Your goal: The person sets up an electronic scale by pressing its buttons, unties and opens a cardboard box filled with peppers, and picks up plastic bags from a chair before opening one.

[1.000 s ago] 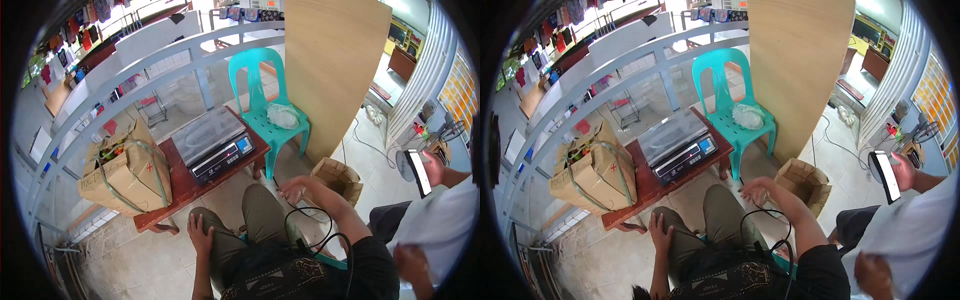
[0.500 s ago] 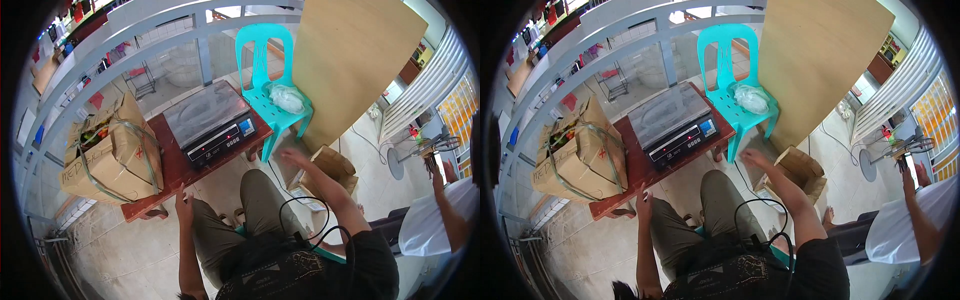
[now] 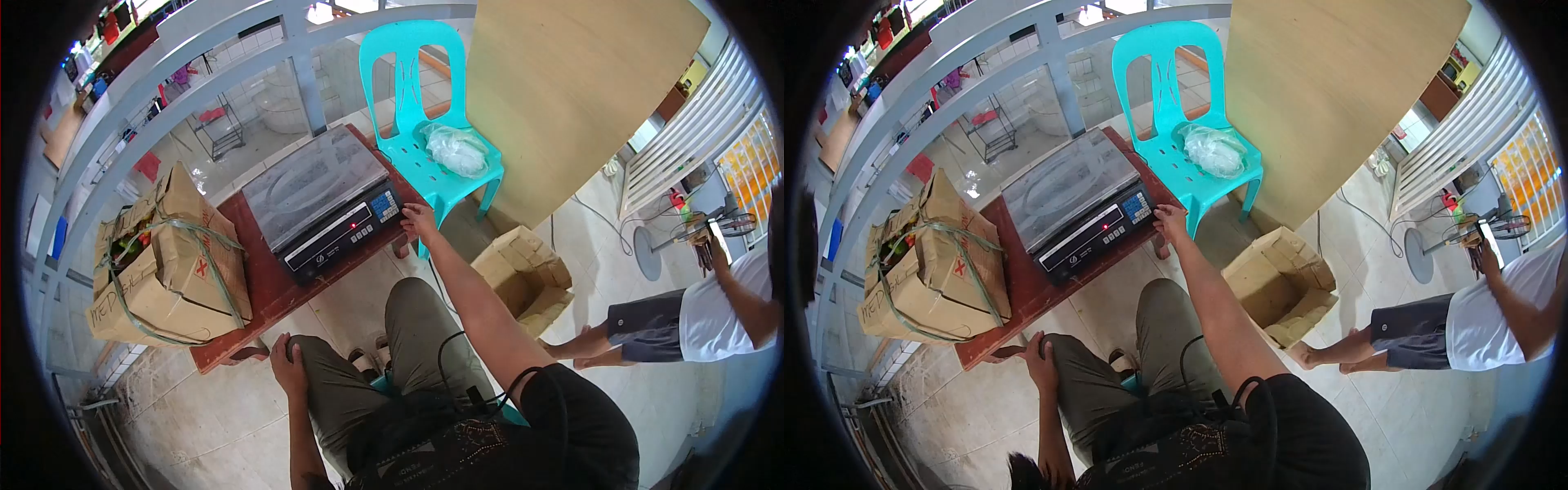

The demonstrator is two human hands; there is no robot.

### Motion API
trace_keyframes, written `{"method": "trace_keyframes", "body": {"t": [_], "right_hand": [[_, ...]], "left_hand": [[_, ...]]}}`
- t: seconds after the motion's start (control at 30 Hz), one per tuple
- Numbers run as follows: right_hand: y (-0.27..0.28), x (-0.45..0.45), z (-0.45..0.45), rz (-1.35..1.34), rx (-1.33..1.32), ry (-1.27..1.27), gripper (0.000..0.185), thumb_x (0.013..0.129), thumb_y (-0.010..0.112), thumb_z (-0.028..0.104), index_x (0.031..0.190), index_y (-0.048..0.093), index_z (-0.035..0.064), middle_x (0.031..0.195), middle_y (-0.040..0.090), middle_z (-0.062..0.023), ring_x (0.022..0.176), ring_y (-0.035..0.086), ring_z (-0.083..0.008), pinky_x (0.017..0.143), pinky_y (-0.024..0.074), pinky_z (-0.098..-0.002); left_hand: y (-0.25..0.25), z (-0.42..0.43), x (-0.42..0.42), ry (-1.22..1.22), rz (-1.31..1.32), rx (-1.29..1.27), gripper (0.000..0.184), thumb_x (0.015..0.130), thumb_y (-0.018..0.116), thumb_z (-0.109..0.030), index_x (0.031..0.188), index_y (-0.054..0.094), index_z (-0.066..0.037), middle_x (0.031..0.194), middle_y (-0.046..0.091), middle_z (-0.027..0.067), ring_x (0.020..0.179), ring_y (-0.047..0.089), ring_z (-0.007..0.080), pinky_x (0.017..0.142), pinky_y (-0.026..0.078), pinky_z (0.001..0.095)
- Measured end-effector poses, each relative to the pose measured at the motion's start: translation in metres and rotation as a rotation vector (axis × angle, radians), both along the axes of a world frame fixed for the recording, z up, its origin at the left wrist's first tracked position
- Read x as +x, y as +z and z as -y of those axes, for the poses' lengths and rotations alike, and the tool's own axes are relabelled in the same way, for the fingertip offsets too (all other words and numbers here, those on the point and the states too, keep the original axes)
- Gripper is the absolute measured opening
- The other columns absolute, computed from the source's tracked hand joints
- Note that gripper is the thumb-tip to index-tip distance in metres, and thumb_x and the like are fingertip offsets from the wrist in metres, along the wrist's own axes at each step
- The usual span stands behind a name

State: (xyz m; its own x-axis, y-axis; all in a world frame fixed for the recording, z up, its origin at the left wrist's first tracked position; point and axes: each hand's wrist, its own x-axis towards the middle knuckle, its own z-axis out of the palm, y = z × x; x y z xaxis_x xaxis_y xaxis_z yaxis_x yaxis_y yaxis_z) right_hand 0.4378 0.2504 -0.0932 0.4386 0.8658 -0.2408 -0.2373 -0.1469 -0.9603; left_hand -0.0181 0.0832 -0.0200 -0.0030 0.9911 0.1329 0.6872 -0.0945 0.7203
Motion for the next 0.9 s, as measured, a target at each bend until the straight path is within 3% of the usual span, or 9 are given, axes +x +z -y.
{"method": "trace_keyframes", "body": {"t": [0.17, 0.4, 0.9], "right_hand": [[0.004, 0.0, -0.003, 0.197, 0.026, 0.002, 0.039, 0.083, 0.073, 0.015, 0.115, 0.061, -0.0025, 0.082, 0.067, -0.0097, 0.061, 0.065, -0.0158, 0.051, 0.0533, -0.0269], [0.007, -0.008, -0.001, 0.292, 0.078, -0.043, 0.04, 0.078, 0.077, 0.015, 0.11, 0.06, -0.0021, 0.073, 0.061, -0.0067, 0.056, 0.061, -0.0135, 0.046, 0.0492, -0.0258], [0.007, -0.009, -0.003, 0.319, 0.056, -0.079, 0.038, 0.074, 0.078, 0.013, 0.105, 0.063, -0.0028, 0.071, 0.062, -0.0073, 0.05, 0.058, -0.0125, 0.042, 0.0457, -0.0246]], "left_hand": [[-0.004, -0.003, 0.007, -0.029, -0.059, 0.028, 0.033, 0.09, 0.057, -0.016, 0.121, 0.058, -0.005, 0.124, 0.059, 0.0147, 0.117, 0.052, 0.0315, 0.102, 0.039, 0.0402], [0.0, -0.004, 0.009, -0.013, -0.044, 0.005, 0.032, 0.09, 0.058, -0.017, 0.12, 0.059, -0.004, 0.123, 0.059, 0.0131, 0.116, 0.052, 0.0309, 0.102, 0.038, 0.0394], [0.002, -0.006, 0.012, -0.02, -0.064, -0.002, 0.034, 0.089, 0.059, -0.02, 0.119, 0.059, -0.004, 0.122, 0.06, 0.0127, 0.116, 0.052, 0.0309, 0.101, 0.039, 0.0404]]}}
